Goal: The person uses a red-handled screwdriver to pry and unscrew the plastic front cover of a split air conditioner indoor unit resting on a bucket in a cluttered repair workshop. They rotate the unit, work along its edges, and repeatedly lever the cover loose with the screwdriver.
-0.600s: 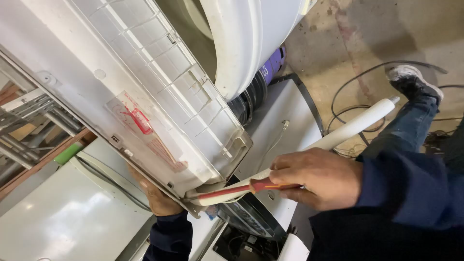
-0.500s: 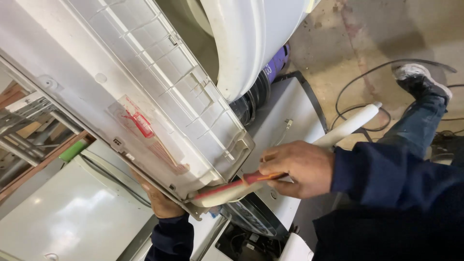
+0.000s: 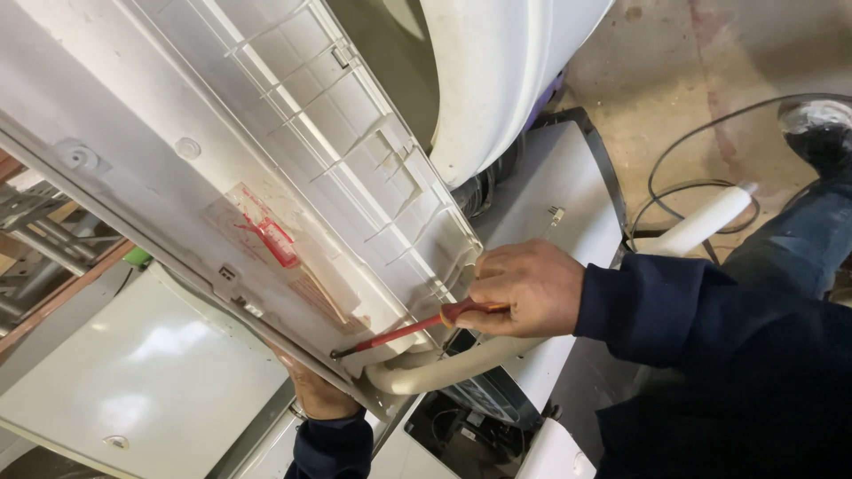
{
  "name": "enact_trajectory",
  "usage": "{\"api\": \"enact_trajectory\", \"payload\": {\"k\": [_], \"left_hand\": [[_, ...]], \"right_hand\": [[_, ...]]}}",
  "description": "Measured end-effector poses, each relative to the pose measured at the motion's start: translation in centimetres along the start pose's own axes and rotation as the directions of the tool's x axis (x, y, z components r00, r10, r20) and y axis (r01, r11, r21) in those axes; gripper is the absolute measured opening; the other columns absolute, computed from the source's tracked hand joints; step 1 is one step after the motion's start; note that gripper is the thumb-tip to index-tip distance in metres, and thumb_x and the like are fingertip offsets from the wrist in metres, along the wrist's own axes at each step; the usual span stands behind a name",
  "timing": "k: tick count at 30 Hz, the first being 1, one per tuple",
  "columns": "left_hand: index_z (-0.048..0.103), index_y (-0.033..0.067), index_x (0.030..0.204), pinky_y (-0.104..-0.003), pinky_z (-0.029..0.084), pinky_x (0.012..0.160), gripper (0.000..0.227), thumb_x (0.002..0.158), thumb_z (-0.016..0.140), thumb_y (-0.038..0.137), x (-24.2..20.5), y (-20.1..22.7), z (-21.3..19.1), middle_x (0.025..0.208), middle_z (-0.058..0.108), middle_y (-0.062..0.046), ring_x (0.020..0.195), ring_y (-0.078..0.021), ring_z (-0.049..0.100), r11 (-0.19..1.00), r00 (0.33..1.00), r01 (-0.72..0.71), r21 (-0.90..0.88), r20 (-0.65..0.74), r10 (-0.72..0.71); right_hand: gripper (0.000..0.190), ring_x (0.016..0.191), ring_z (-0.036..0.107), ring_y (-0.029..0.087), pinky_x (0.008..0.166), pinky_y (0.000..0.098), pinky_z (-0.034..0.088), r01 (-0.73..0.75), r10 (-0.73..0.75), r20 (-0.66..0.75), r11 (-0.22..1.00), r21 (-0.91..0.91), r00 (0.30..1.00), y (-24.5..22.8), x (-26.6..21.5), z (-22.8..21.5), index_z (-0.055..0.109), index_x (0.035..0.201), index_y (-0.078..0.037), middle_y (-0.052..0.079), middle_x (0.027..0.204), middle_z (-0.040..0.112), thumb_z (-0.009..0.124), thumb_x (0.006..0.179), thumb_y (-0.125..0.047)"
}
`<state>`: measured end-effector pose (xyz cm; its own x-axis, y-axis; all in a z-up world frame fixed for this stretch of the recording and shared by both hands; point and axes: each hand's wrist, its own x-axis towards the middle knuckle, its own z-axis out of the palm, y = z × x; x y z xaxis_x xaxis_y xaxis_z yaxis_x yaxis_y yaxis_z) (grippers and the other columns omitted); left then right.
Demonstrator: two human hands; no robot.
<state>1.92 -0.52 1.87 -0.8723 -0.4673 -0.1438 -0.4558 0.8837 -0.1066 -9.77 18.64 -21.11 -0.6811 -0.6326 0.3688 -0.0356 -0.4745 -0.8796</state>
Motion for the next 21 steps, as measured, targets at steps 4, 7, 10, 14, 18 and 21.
{"api": "enact_trajectory", "payload": {"k": [4, 7, 10, 14, 18, 21], "left_hand": [[0.009, 0.0062, 0.162, -0.045, 0.058, 0.092, 0.080, 0.108, 0.027, 0.062, -1.7, -2.5, 0.6, 0.126, 0.061, -0.022, 0.104, -0.0305, 0.068, 0.811, 0.968, 0.241, -0.532, 0.079, -0.237], [0.002, 0.0071, 0.162, -0.046, 0.059, 0.092, 0.080, 0.109, 0.029, 0.060, -2.0, -2.9, 0.5, 0.124, 0.063, -0.023, 0.104, -0.0327, 0.068, 0.816, 0.972, 0.235, -0.528, 0.102, -0.214], [0.013, 0.0049, 0.163, -0.046, 0.058, 0.090, 0.081, 0.106, 0.024, 0.061, -1.2, -1.8, 0.6, 0.122, 0.064, -0.021, 0.103, -0.0331, 0.068, 0.648, 0.949, 0.293, -0.703, 0.133, -0.285], [0.027, 0.0048, 0.156, -0.047, 0.058, 0.096, 0.074, 0.111, 0.039, 0.063, -1.9, -6.4, 1.2, 0.130, 0.056, -0.028, 0.112, -0.0367, 0.065, 0.960, 0.995, 0.099, -0.263, 0.015, -0.098], [0.010, 0.0075, 0.165, -0.046, 0.051, 0.104, 0.082, 0.106, 0.031, 0.061, -0.2, -3.8, 1.0, 0.149, 0.042, -0.022, 0.124, -0.0326, 0.056, 0.656, 0.952, 0.257, -0.710, 0.072, -0.296], [0.007, 0.0052, 0.164, -0.045, 0.050, 0.106, 0.084, 0.105, 0.032, 0.060, 0.4, -4.9, 0.8, 0.154, 0.037, -0.019, 0.130, -0.0310, 0.052, 0.634, 0.947, 0.268, -0.725, 0.076, -0.313]], "right_hand": [[0.032, 0.063, 0.062, 0.023, 0.053, 0.0396, 0.048, 0.046, -0.047, -0.024, 0.998, -0.031, 0.999, -0.4, 0.5, 0.2, 0.064, 0.068, -0.009, 0.003, 0.065, 0.058, 0.084, 0.083, -0.028], [0.034, 0.058, 0.061, 0.023, 0.049, 0.0409, 0.047, 0.009, -0.010, 0.044, 0.999, 0.035, 0.999, 0.8, 0.9, 0.6, 0.063, 0.065, -0.009, 0.004, 0.062, 0.059, 0.086, 0.081, -0.028], [0.036, 0.059, 0.062, 0.023, 0.048, 0.0410, 0.047, 0.017, -0.022, 0.065, 0.996, 0.085, 0.998, 1.7, 0.9, 0.8, 0.061, 0.064, -0.009, 0.004, 0.064, 0.060, 0.086, 0.081, -0.028], [0.037, 0.062, 0.062, 0.026, 0.052, 0.0419, 0.048, 0.098, -0.101, 0.049, 0.994, 0.054, 0.994, 3.3, 1.4, 1.9, 0.060, 0.066, -0.009, 0.006, 0.068, 0.060, 0.084, 0.084, -0.030], [0.035, 0.061, 0.060, 0.026, 0.052, 0.0419, 0.048, 0.081, -0.084, 0.054, 0.995, 0.052, 0.995, 3.2, 1.6, 2.6, 0.062, 0.071, -0.009, 0.006, 0.068, 0.059, 0.082, 0.086, -0.034], [0.036, 0.057, 0.060, 0.025, 0.050, 0.0407, 0.048, 0.017, -0.022, 0.107, 0.999, 0.050, 0.994, 3.9, 1.7, 3.1, 0.063, 0.071, -0.008, 0.004, 0.067, 0.060, 0.082, 0.086, -0.035]]}}
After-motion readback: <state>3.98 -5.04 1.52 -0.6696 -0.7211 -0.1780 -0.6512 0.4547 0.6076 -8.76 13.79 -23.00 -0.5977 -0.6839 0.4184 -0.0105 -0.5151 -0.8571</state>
